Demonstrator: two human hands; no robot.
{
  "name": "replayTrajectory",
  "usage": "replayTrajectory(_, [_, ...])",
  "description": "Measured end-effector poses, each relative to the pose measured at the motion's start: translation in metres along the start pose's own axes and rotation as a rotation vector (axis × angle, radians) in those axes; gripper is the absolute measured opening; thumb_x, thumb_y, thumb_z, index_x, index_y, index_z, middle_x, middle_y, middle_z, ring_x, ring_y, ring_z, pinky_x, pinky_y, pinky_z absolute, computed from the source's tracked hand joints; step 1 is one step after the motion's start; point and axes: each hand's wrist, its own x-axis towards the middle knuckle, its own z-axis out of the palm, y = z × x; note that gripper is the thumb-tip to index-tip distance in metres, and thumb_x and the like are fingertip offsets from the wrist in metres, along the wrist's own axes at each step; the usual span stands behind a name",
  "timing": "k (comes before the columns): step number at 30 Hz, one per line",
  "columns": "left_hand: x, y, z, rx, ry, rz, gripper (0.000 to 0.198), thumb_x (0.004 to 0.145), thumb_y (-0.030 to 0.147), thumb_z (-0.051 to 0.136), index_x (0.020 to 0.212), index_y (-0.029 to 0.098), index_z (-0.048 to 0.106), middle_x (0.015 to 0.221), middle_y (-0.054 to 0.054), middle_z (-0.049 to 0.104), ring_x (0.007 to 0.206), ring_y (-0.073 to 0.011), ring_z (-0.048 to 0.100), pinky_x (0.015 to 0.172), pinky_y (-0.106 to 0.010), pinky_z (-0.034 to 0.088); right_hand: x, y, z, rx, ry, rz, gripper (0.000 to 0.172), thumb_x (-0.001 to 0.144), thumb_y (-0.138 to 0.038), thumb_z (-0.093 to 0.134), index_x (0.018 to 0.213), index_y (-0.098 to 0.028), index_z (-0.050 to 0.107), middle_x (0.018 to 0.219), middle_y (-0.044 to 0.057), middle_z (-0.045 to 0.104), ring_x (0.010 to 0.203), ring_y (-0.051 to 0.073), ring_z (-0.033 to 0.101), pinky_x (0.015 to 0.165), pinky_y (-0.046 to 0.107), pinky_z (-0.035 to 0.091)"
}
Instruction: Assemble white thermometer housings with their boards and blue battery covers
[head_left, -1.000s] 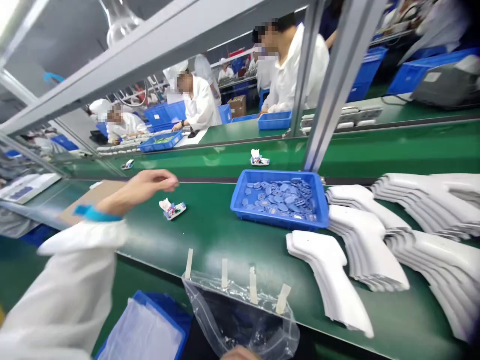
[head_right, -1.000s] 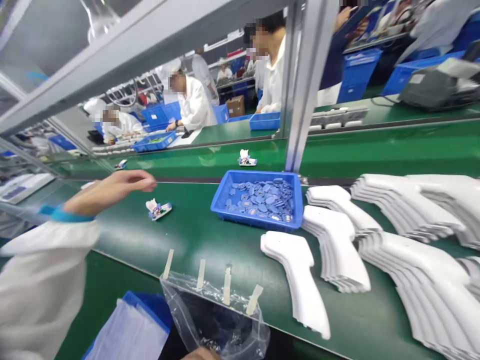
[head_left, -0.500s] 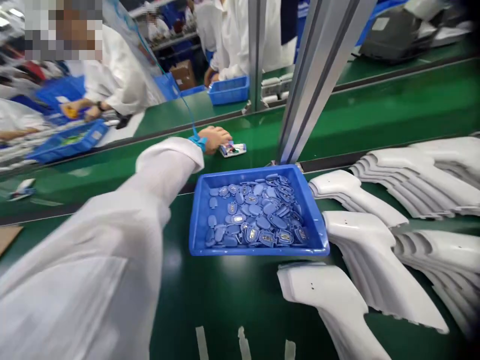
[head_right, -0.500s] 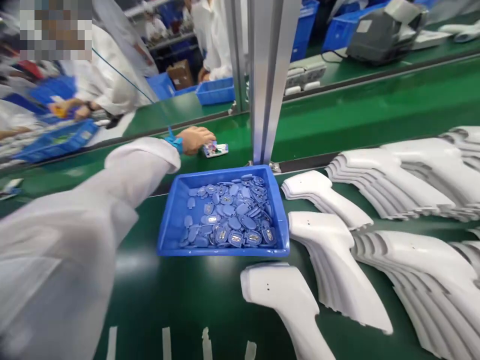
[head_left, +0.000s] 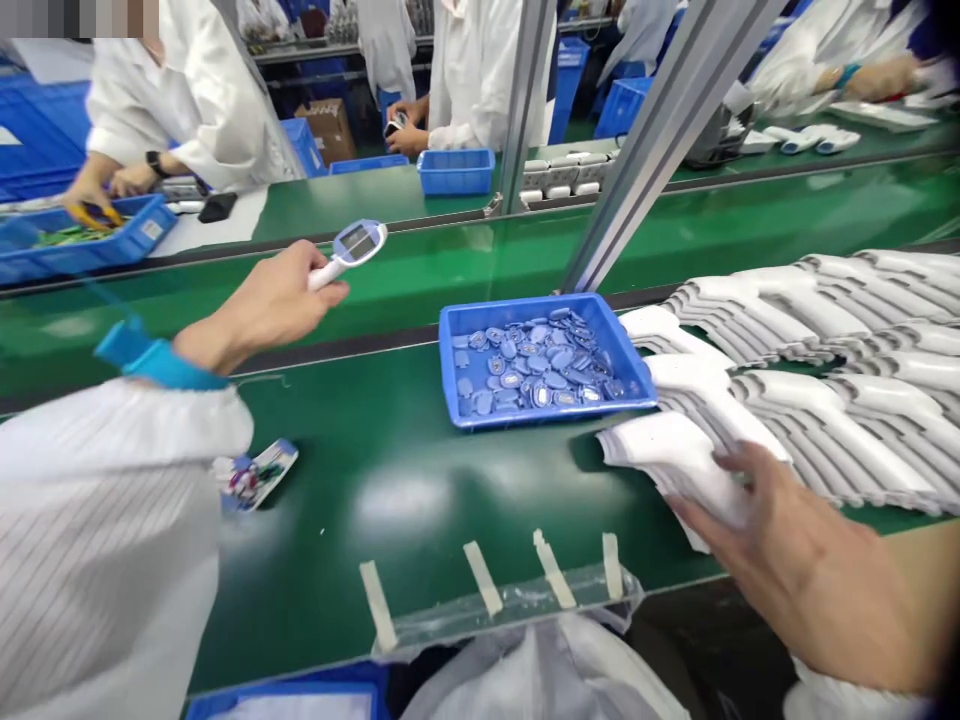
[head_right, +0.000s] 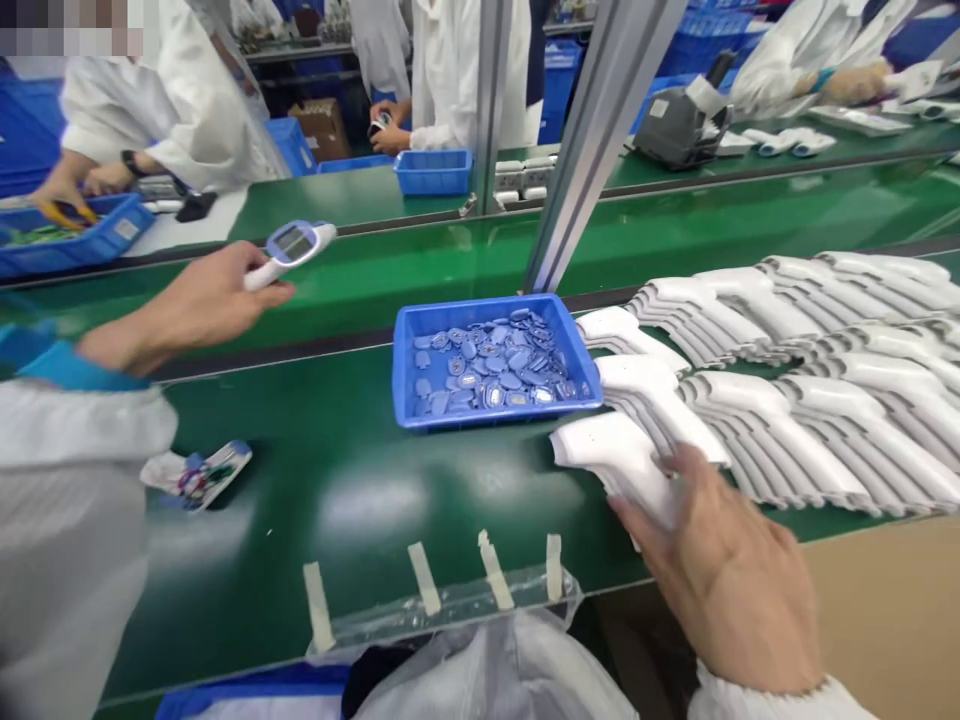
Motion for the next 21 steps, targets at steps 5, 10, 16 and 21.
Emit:
replayTrajectory(5, [-0.182, 0.016, 0.006, -0.275, 0.070, -0.125, 0.028, 0.093, 0.029, 0.059, 0.116, 0.017, 0.049, 0.089, 0.001, 0.058, 0.074, -0.0181, 0.058, 0.076, -0.036, 0.051, -0.038, -0.095, -0.033, 0.640, -0.169, -0.034, 0.064, 0.092, -0.071, 0.049, 0.132, -0.023, 0.061, 0.126, 0.014, 0.067, 0.108, 0.029, 0.065, 0.091, 0.044, 0.050])
replayTrajectory(10, [-0.299, 0.104, 0.062, -0.743, -0.143, 0.315, 0.037, 0.098, 0.021, 0.046, 0.134, 0.014, 0.047, 0.129, -0.016, 0.058, 0.119, -0.0260, 0.057, 0.099, -0.040, 0.050, -0.071, -0.172, -0.015, 1.476, -0.614, 0.169, 0.061, 0.088, -0.070, 0.057, 0.121, -0.020, 0.068, 0.131, 0.012, 0.067, 0.117, 0.026, 0.063, 0.100, 0.040, 0.050])
replayTrajectory(16, [-0.219, 0.154, 0.063, -0.586, -0.073, 0.556, 0.030, 0.104, 0.018, 0.038, 0.109, 0.014, 0.068, 0.112, -0.009, 0.070, 0.106, -0.0212, 0.062, 0.100, -0.036, 0.048, -0.069, -0.072, -0.026, 1.256, -0.580, 0.366, 0.054, 0.088, -0.071, 0.056, 0.095, -0.020, 0.072, 0.069, 0.004, 0.067, 0.068, 0.019, 0.061, 0.064, 0.030, 0.047])
replayTrajectory(21, [-0.069, 0.232, 0.091, -0.090, -0.322, 0.904, 0.042, 0.101, 0.032, 0.051, 0.139, 0.016, 0.058, 0.154, -0.011, 0.047, 0.140, -0.0265, 0.043, 0.117, -0.042, 0.035, -0.065, -0.038, -0.030, 1.089, -0.562, 0.280, 0.052, 0.092, -0.071, 0.047, 0.089, -0.025, 0.070, 0.069, 0.003, 0.064, 0.078, 0.021, 0.062, 0.065, 0.028, 0.045])
